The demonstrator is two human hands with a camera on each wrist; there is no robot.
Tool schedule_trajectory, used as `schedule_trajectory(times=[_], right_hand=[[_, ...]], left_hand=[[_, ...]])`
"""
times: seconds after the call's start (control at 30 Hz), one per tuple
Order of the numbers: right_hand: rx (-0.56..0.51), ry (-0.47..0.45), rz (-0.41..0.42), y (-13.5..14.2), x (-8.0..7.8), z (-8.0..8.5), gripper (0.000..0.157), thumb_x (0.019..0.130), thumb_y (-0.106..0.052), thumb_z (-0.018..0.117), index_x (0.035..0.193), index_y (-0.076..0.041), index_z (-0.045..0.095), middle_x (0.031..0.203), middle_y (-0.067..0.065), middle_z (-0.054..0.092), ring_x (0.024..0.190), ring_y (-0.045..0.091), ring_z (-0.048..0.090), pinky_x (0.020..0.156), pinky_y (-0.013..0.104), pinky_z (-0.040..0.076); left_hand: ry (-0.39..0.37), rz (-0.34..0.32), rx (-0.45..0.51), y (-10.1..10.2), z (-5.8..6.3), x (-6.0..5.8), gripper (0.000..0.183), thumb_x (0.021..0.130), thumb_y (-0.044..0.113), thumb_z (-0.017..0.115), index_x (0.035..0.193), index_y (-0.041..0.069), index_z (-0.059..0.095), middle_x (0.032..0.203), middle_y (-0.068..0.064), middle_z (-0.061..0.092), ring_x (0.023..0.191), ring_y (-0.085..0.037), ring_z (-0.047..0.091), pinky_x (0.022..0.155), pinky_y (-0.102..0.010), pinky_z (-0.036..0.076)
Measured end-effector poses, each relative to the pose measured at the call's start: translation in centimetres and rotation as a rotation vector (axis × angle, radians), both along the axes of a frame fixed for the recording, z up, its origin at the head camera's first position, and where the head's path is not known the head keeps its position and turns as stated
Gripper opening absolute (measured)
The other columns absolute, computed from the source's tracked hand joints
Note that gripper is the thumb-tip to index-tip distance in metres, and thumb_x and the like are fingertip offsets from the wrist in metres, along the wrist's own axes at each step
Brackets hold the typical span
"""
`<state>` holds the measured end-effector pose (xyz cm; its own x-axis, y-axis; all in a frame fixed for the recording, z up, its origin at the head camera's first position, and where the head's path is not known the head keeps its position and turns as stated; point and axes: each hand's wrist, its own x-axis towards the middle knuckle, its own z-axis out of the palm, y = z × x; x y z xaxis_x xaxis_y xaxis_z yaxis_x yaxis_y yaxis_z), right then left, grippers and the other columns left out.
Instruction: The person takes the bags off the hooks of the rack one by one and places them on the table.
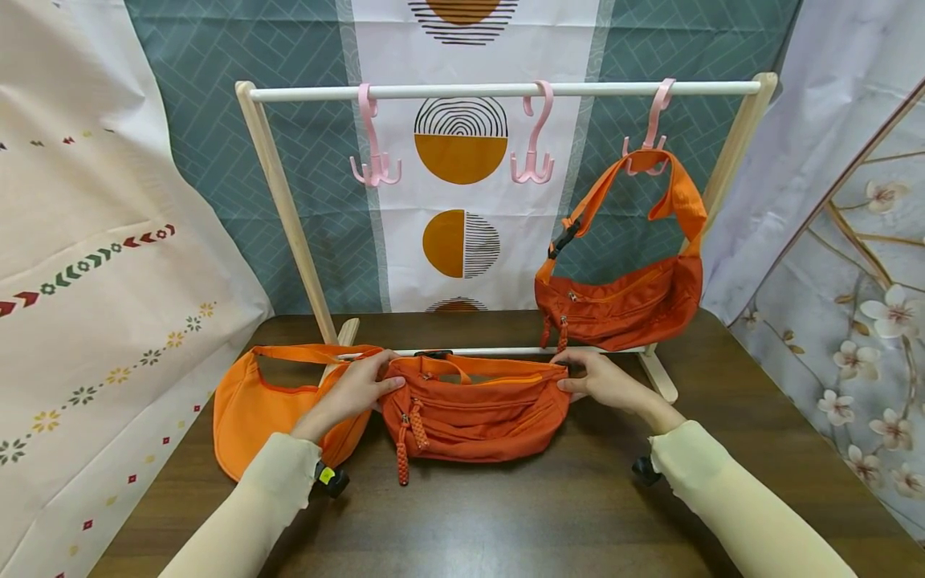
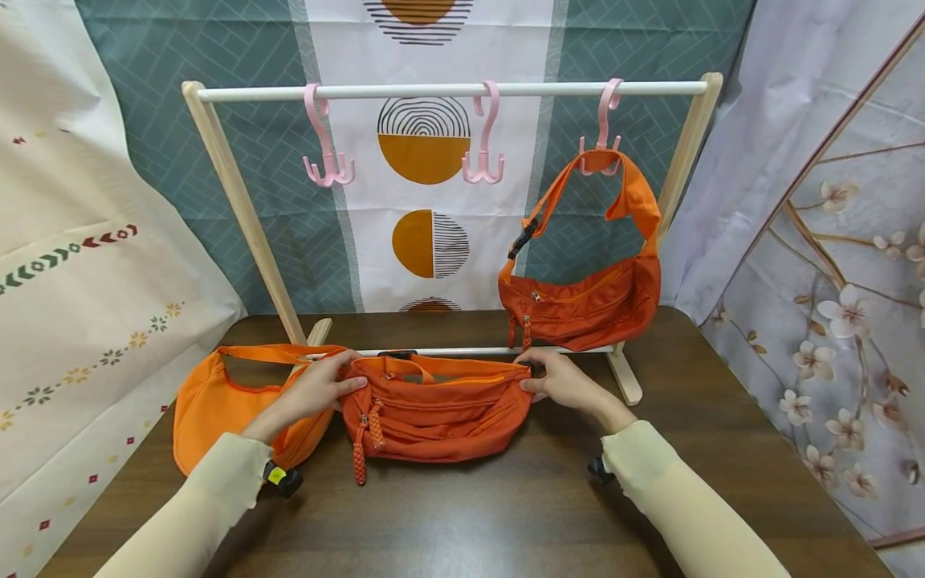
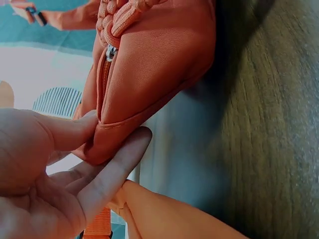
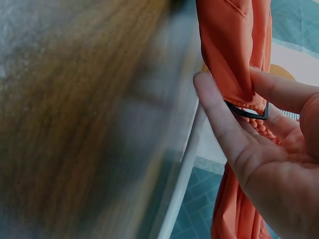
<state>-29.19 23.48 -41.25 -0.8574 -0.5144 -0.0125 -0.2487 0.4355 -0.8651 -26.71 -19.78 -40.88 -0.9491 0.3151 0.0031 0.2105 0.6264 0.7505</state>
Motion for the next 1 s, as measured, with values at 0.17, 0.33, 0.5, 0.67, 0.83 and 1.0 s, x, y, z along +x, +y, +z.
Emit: schedule_trajectory(times=[0.17,0.33,0.5,0.67,0.83,1.0], right_hand=[[0.112,0.077,-0.013,-0.2,-0.3,-0.2,0.040,0.101,-0.005,0.066,0.138,0.004,0.057,0.147,0.033,0.047,0.079,0.025,0.071,0.073,0.045,0.062],[0.189,0.132,-0.016,-0.3,-0.5,-0.3,0.038,0.101,-0.007,0.067,0.137,0.002,0.059,0.144,0.033,0.052,0.069,0.028,0.067,0.068,0.048,0.059],[0.204,0.130,-0.021,-0.4,-0.5,-0.4,0.037,0.101,-0.008,0.066,0.137,0.001,0.060,0.143,0.032,0.053,0.066,0.029,0.066,0.066,0.048,0.058],[0.198,0.120,-0.020,-0.5,-0.4,-0.3,0.038,0.101,-0.007,0.066,0.138,0.001,0.059,0.144,0.033,0.052,0.067,0.028,0.068,0.067,0.047,0.059],[0.225,0.127,-0.016,-0.4,-0.3,-0.1,0.039,0.102,-0.008,0.066,0.139,0.001,0.058,0.134,0.029,0.058,0.067,0.027,0.066,0.066,0.045,0.058],[0.254,0.195,-0.012,0.0,0.2,1.2,0.033,0.102,-0.008,0.066,0.134,-0.001,0.061,0.108,0.015,0.065,0.076,0.032,0.067,0.064,0.038,0.056]], left_hand=[[0.017,0.022,-0.064,0.5,0.3,0.0,0.042,0.104,0.010,0.064,0.144,0.000,0.053,0.106,-0.015,0.068,0.069,-0.017,0.066,0.060,-0.037,0.061],[0.064,0.043,-0.145,1.3,1.0,0.2,0.044,0.102,0.008,0.067,0.143,0.000,0.056,0.111,-0.017,0.069,0.067,-0.015,0.066,0.056,-0.031,0.059],[0.128,0.059,-0.238,1.8,1.4,0.3,0.044,0.099,0.006,0.071,0.141,0.002,0.061,0.119,-0.020,0.068,0.061,-0.014,0.062,0.055,-0.029,0.056],[0.124,0.059,-0.266,1.9,1.4,0.3,0.045,0.098,0.004,0.071,0.142,0.003,0.061,0.121,-0.021,0.069,0.068,-0.016,0.066,0.056,-0.029,0.056],[0.093,0.056,-0.235,2.0,1.6,0.5,0.043,0.099,0.003,0.069,0.141,0.003,0.061,0.121,-0.022,0.070,0.070,-0.017,0.067,0.057,-0.030,0.057],[0.184,0.032,-0.284,2.1,2.3,0.7,0.035,0.101,0.007,0.068,0.136,0.006,0.066,0.112,-0.014,0.073,0.079,-0.020,0.069,0.069,-0.037,0.059]])
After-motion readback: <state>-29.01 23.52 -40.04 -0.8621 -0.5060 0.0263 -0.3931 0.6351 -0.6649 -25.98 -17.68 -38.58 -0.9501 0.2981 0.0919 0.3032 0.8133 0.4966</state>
